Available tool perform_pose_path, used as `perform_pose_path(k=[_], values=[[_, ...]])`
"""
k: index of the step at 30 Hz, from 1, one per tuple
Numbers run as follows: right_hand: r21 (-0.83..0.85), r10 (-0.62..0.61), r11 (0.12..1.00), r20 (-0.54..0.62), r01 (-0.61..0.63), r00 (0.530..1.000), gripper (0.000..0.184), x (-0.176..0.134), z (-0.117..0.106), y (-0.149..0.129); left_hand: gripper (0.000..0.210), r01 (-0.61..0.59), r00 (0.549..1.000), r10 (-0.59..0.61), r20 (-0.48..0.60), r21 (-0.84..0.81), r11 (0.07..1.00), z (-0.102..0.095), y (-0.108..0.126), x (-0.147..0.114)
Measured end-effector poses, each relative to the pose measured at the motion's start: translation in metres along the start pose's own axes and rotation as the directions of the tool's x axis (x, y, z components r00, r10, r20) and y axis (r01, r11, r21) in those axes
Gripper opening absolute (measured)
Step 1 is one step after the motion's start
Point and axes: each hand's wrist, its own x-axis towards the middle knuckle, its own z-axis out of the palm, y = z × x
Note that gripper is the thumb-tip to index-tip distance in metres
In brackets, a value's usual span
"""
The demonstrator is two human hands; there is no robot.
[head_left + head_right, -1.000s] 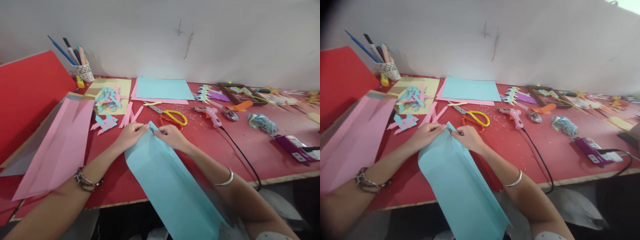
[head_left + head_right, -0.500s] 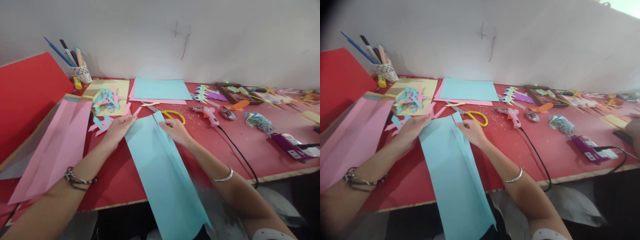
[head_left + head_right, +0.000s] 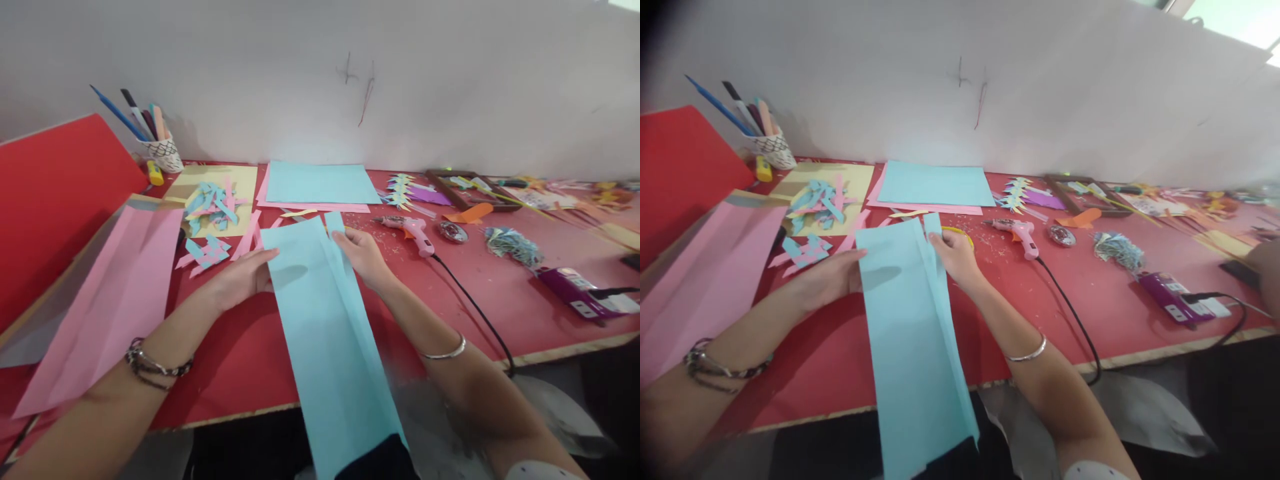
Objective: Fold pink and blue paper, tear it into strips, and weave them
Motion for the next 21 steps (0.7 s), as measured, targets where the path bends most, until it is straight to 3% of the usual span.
perform_pose_path(k=[4,10,12,15,18,21], values=[[0.195,0.021,0.981,-0.157,0.010,0.987,0.025,0.005,-0.008,0.001,0.039,0.013,0.978,-0.031,0.206,0.089,0.996,-0.002,0.000,-0.006],[0.327,-0.009,0.937,-0.324,0.121,0.946,0.024,0.006,-0.010,0.001,0.019,0.063,0.954,-0.141,0.264,0.284,0.957,-0.004,0.008,-0.015],[0.356,-0.021,0.924,-0.323,0.142,0.946,0.022,0.005,-0.009,0.000,0.017,0.088,0.975,-0.145,0.165,0.314,0.945,-0.005,0.007,-0.013],[0.366,-0.039,0.922,-0.234,0.125,0.972,0.020,0.004,-0.008,-0.001,0.022,0.108,0.992,-0.087,-0.094,0.241,0.965,-0.006,0.005,-0.008],[0.341,-0.099,0.934,-0.040,0.106,0.994,0.022,0.002,-0.006,-0.002,0.027,0.094,0.972,-0.063,-0.228,0.126,0.988,-0.008,0.002,-0.002],[0.274,-0.148,0.957,0.165,0.099,0.975,0.029,-0.003,0.000,-0.002,0.027,0.007,0.940,0.022,-0.340,0.084,0.996,-0.008,0.001,0.002]])
